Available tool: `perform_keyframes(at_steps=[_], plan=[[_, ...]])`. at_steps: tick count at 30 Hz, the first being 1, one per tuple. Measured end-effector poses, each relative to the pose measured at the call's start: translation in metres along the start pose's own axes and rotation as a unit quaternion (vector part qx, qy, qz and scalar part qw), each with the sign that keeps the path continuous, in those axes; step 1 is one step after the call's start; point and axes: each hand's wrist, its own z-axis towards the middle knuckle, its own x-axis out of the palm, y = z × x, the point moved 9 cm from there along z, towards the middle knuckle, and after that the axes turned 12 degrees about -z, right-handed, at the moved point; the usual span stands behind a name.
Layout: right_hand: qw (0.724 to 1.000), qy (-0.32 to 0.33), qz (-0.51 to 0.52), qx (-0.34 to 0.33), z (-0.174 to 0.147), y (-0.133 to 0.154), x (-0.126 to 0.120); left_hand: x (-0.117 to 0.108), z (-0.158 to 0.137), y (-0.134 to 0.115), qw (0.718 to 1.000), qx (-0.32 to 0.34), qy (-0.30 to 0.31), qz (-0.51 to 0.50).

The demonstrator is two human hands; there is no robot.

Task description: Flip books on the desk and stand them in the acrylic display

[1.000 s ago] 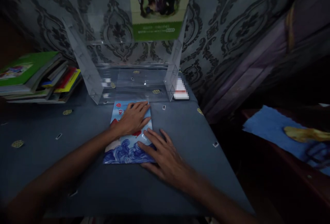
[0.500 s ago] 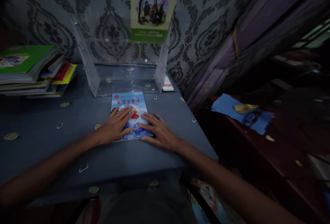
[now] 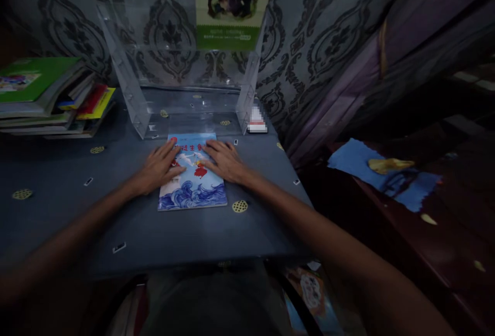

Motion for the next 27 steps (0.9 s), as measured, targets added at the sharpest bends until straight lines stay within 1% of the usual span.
perform_keyframes(at_steps=[2, 4, 8, 12, 15, 18, 20, 23, 27], plan=[[1.0, -0.011, -0.002, 0.023, 0.014, -0.014, 0.007, -0.005, 0.011, 0.015, 1.0, -0.015, -0.02, -0.003], [0.999, -0.026, 0.002, 0.028, 0.02, -0.023, 0.01, -0.006, 0.017, 0.022, 0.999, -0.015, -0.031, -0.008], [0.999, -0.036, 0.012, 0.026, 0.022, -0.029, 0.011, -0.005, 0.016, 0.024, 0.999, -0.012, -0.031, -0.014], [0.999, -0.03, 0.007, 0.031, 0.02, -0.026, 0.012, -0.005, 0.015, 0.021, 0.999, -0.009, -0.029, -0.014], [0.999, -0.018, 0.004, 0.027, 0.003, -0.017, 0.014, -0.005, 0.015, 0.021, 1.0, -0.016, -0.019, -0.016], [1.0, -0.014, 0.0, -0.004, -0.029, 0.002, 0.014, -0.004, 0.015, 0.022, 1.0, -0.025, -0.008, -0.013], [0.999, -0.012, -0.005, -0.03, -0.052, 0.014, 0.011, -0.004, 0.014, 0.023, 0.999, -0.029, -0.011, -0.009], [0.999, -0.003, -0.007, -0.044, -0.074, 0.024, 0.008, -0.005, 0.011, 0.023, 0.999, -0.041, -0.03, 0.001], [0.998, 0.002, 0.012, -0.053, -0.08, 0.025, 0.006, -0.007, 0.003, 0.021, 0.994, -0.071, -0.082, 0.0]])
